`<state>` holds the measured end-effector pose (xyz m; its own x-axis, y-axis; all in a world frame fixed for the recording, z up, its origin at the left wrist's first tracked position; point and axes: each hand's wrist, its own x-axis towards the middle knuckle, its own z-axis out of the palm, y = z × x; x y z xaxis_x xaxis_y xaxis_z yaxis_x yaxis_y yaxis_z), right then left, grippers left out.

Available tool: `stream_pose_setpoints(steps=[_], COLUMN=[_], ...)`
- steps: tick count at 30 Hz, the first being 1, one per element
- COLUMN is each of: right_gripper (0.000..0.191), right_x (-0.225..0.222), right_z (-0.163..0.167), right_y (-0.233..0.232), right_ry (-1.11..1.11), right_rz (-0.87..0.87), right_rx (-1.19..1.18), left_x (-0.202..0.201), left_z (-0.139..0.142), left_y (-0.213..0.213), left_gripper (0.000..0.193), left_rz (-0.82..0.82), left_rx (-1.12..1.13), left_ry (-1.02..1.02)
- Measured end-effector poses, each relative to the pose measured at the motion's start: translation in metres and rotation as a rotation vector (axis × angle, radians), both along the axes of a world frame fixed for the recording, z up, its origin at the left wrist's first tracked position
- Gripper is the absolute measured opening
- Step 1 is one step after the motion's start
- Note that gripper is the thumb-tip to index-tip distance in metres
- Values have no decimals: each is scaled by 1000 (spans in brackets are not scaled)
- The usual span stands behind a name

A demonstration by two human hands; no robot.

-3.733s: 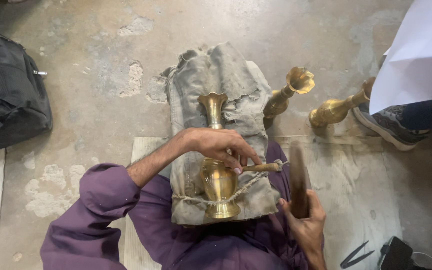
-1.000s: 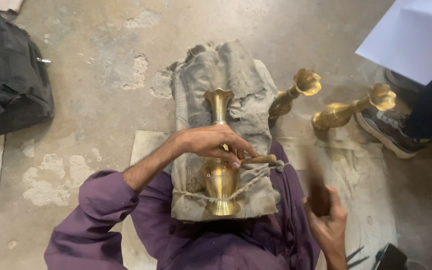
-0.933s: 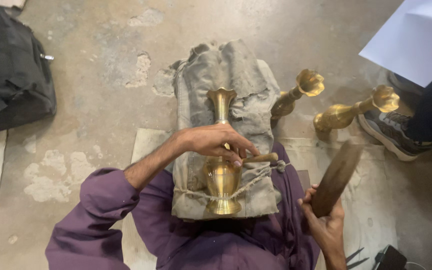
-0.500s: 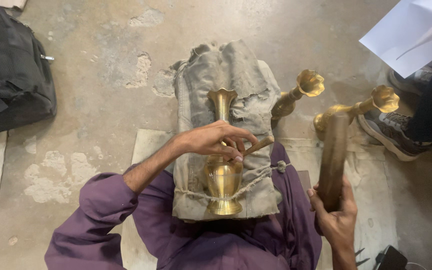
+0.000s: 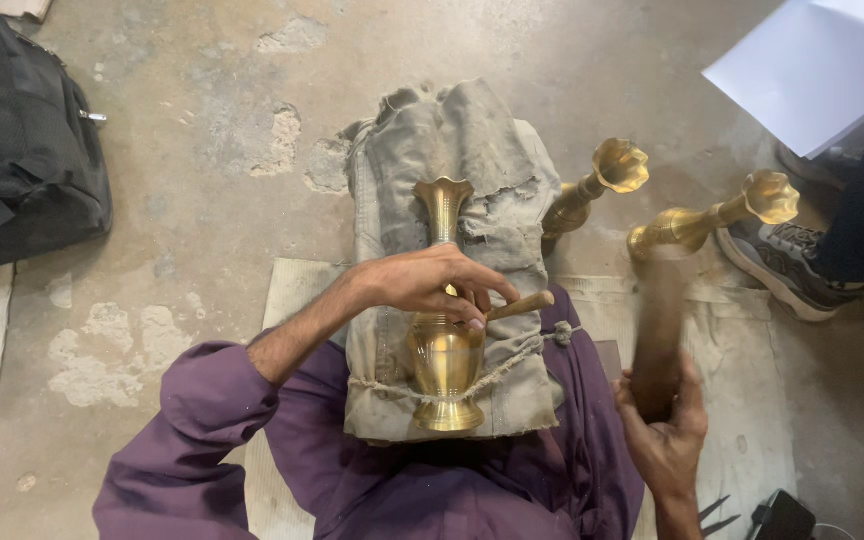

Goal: The person sits on the floor with a brass vase resting on a cloth pad on their lap. They hold a small steel punch against the vase's surface with one hand and strike it with a wooden mallet held in the other hand, working repeatedly around the vase body to shape and decorate the brass.

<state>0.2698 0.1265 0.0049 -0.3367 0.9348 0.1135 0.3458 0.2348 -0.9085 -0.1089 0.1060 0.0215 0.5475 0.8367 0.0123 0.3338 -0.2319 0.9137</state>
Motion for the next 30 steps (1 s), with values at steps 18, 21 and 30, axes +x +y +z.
stream_pose_setpoints(steps=[18,21,30], right_gripper=[77,76,73], right_x=[-3,-2,-5], right_z=[6,6,2], right_y=[9,11,21], right_ry=[-425,-401,-246], right_rz=[106,75,97], right_rx=[330,291,193], left_x=[-1,-1,-3], left_z=[10,9,2], left_y=[-5,-5,-14], left_gripper=[50,53,50], left_rz=[21,28,104], left_rx=[39,73,9], left_ry=[6,10,-76])
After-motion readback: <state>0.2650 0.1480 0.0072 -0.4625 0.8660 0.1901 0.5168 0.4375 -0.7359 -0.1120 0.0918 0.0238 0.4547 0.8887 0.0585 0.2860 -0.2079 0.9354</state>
